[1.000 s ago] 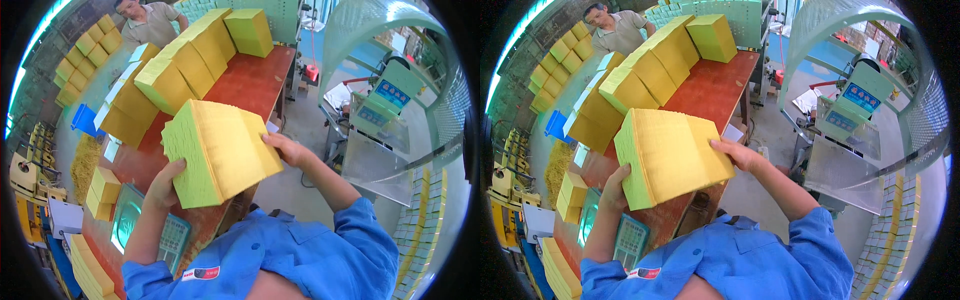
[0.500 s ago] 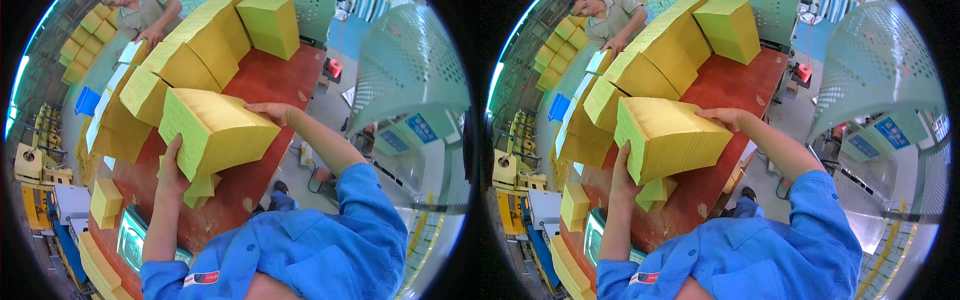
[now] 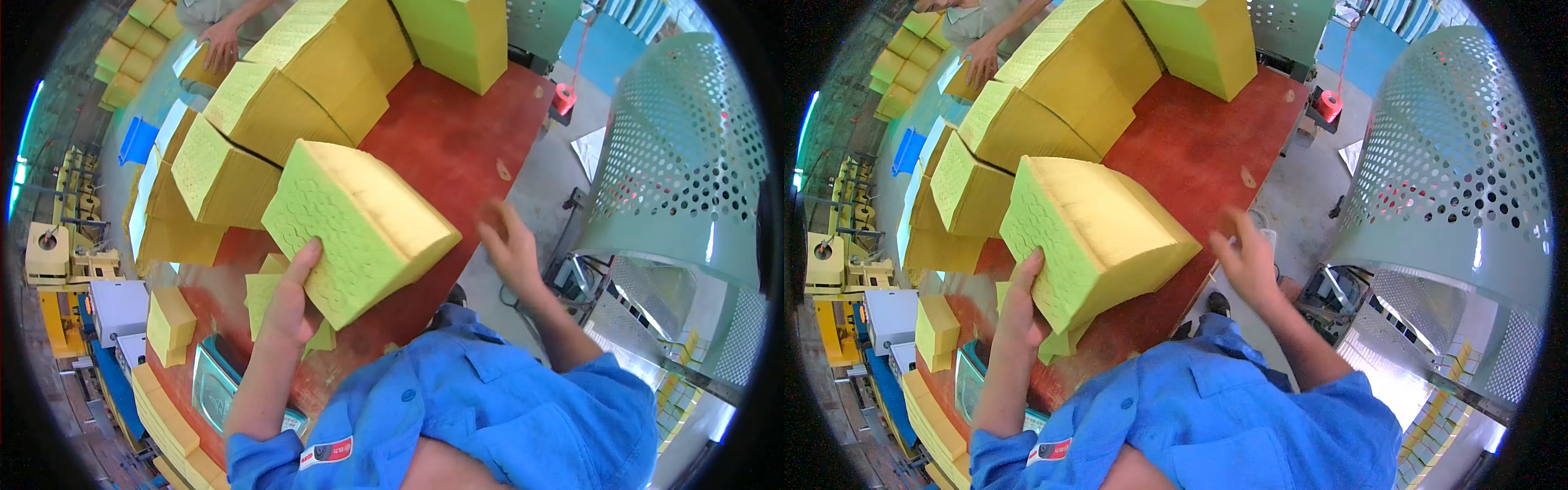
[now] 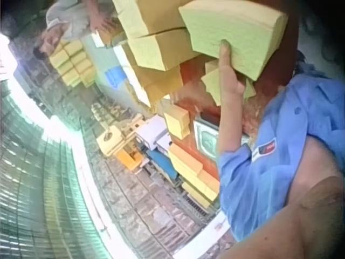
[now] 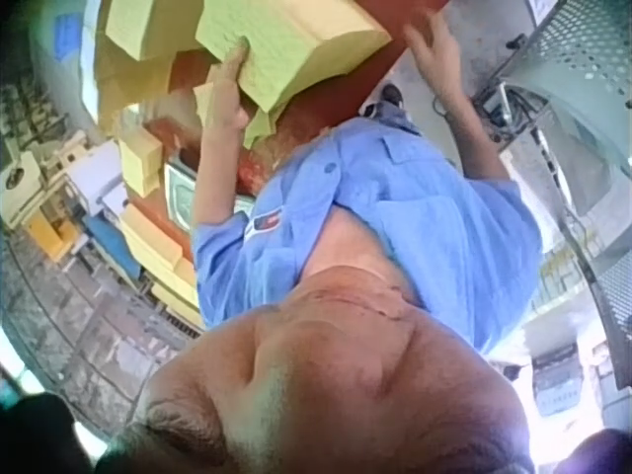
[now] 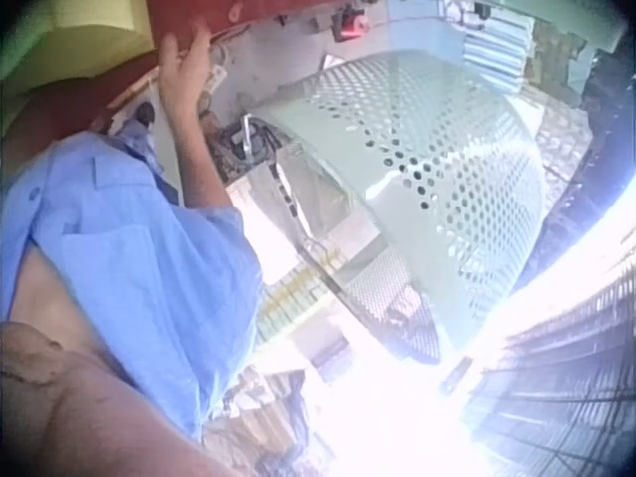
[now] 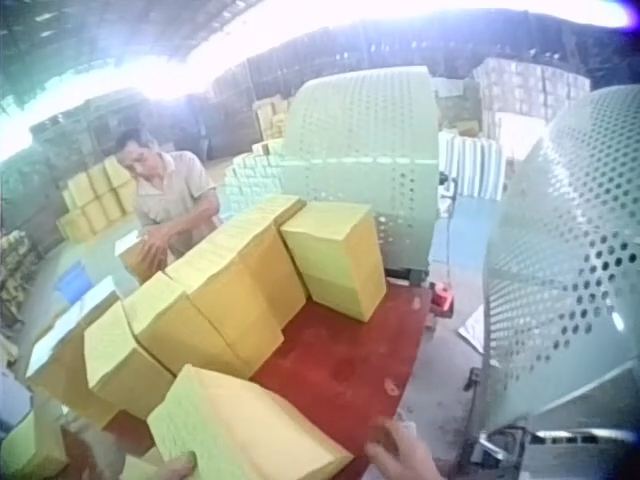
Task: The person is weighing stacks of yellow paper blocks on a digital scale and organizing them.
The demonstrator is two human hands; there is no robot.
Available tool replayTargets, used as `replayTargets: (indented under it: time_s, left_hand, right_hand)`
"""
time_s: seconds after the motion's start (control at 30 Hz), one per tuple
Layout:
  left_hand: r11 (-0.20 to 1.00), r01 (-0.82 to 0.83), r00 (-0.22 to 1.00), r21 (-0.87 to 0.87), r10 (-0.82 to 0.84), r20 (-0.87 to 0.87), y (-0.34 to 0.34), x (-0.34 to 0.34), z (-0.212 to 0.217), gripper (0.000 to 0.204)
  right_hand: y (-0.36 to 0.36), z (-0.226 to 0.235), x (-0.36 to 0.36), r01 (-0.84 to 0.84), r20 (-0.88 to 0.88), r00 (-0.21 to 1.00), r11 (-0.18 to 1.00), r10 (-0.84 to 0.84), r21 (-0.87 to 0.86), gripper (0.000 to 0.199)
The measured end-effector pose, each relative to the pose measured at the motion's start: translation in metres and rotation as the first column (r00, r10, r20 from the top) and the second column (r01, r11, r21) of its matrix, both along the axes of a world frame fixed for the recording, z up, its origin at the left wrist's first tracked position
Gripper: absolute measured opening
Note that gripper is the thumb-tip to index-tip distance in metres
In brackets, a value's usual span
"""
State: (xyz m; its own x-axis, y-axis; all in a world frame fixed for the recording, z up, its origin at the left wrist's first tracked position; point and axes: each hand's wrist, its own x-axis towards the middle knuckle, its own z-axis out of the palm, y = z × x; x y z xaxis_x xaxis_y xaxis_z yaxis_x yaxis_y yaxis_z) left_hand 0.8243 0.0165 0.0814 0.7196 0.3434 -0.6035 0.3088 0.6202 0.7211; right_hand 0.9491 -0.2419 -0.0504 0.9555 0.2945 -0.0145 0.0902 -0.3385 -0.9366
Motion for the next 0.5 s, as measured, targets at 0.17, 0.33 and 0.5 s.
replayTargets:
  time_s: [0.17,0.33,0.5]
  left_hand:
    - [0.985,0.161,0.987,-0.065,-0.158,0.039,-0.024,0.037,0.014,0.057]
    - [0.985,0.143,0.989,0.094,-0.146,0.031,-0.034,0.074,0.006,0.061]
    - [0.945,0.309,0.946,0.106,-0.317,0.069,-0.031,0.165,-0.002,0.067]
  right_hand:
    - [0.01,-0.012,-0.059,-0.437,-0.153,0.868,0.874,0.472,0.213,0.017]
    - [0.045,-0.032,-0.036,-0.318,-0.199,0.907,0.913,0.371,0.254,0.019]
    - [0.053,-0.039,0.046,-0.047,0.027,0.999,0.99,0.044,0.131,0.026]
